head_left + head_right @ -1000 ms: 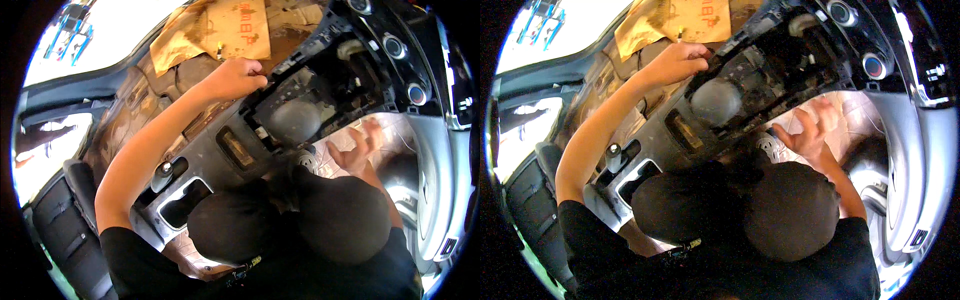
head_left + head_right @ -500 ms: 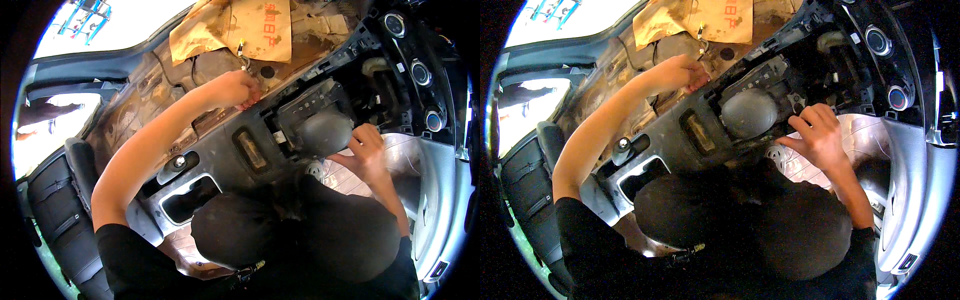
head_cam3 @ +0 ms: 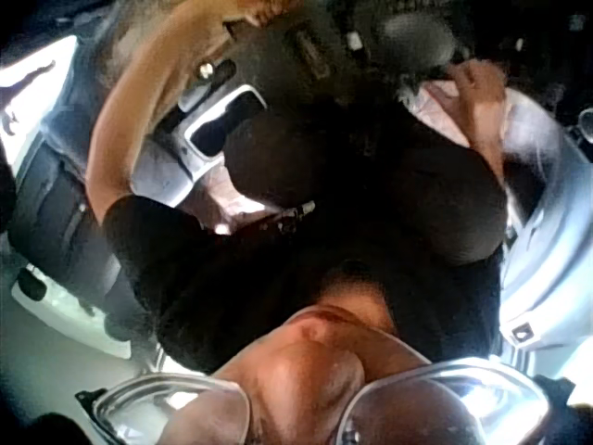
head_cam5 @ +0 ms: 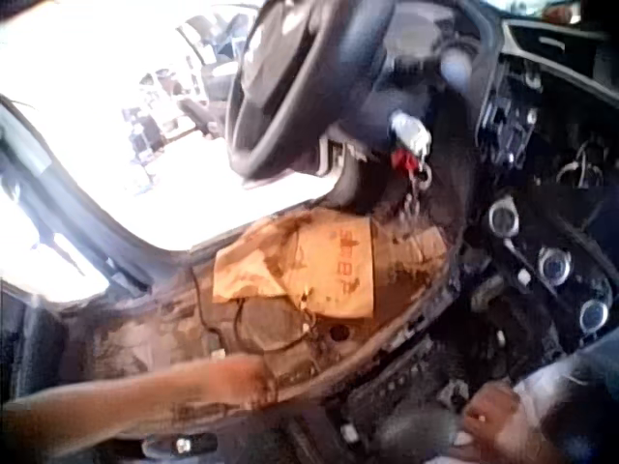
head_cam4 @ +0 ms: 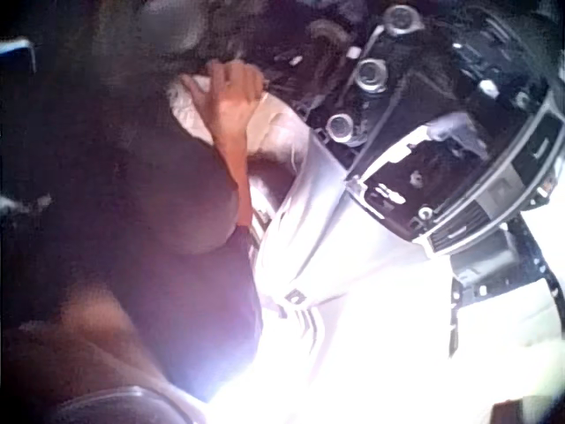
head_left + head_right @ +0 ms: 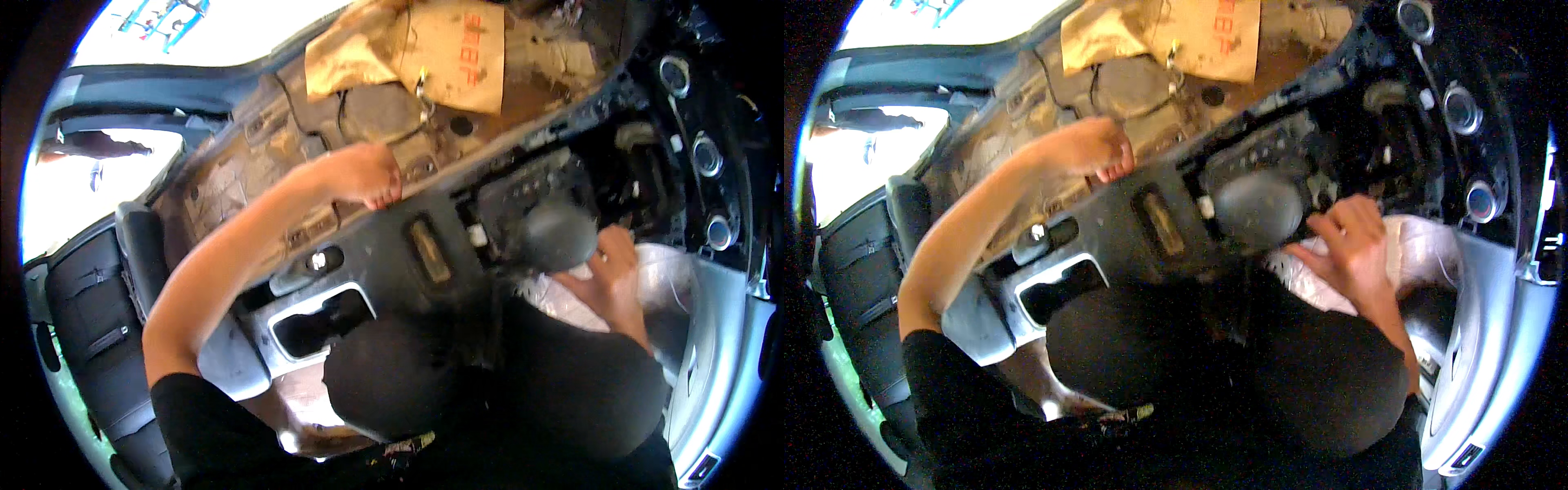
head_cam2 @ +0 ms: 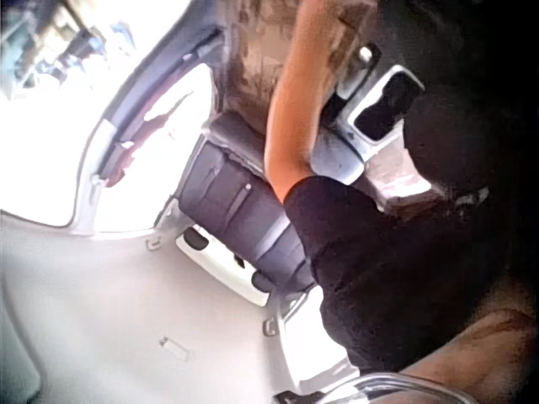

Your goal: The person sits on the car floor and uses a pry tool to detach the center console trim and gear shift cover. They remove the trim piece and set it aside, exposing the underlying components.

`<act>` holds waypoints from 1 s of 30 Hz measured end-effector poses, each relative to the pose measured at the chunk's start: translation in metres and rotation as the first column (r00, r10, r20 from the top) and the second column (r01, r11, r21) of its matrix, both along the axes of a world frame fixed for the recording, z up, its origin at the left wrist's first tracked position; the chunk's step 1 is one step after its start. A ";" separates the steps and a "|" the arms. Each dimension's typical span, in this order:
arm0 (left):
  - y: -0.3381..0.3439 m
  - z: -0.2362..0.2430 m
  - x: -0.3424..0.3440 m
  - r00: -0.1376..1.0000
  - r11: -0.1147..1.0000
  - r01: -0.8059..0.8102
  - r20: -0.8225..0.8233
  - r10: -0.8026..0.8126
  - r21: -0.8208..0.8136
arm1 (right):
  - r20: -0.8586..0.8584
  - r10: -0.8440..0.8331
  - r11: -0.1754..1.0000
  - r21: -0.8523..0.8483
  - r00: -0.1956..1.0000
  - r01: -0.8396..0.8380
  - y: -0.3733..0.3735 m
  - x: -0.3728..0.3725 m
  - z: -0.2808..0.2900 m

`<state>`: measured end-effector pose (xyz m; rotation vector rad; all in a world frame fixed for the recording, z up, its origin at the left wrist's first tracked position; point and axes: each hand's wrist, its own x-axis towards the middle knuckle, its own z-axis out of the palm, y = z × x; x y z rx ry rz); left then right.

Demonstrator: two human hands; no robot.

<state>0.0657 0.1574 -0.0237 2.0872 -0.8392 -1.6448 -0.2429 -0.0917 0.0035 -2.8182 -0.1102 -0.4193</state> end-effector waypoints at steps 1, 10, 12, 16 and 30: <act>0.002 0.007 -0.006 0.999 0.999 0.002 0.035 -0.004 0.050 | 0.013 0.029 0.999 0.024 0.999 -0.030 0.001 0.002 -0.008; -0.033 -0.003 -0.008 0.939 0.982 0.179 0.308 -0.155 -0.052 | 0.076 0.034 0.998 0.051 0.997 -0.038 0.009 0.012 -0.009; -0.050 -0.010 -0.012 0.877 0.961 0.272 0.422 -0.229 -0.044 | 0.040 0.022 0.999 0.039 0.999 -0.023 -0.002 -0.001 -0.017; 0.028 -0.042 -0.024 0.909 0.975 0.158 0.408 -0.081 -0.159 | -0.568 0.258 0.965 0.114 0.781 -0.235 -0.010 0.024 -0.003; 0.086 -0.145 0.040 0.378 0.356 0.910 0.776 -0.506 -0.212 | 0.594 0.469 0.868 -0.445 0.653 -0.218 -0.012 0.017 0.198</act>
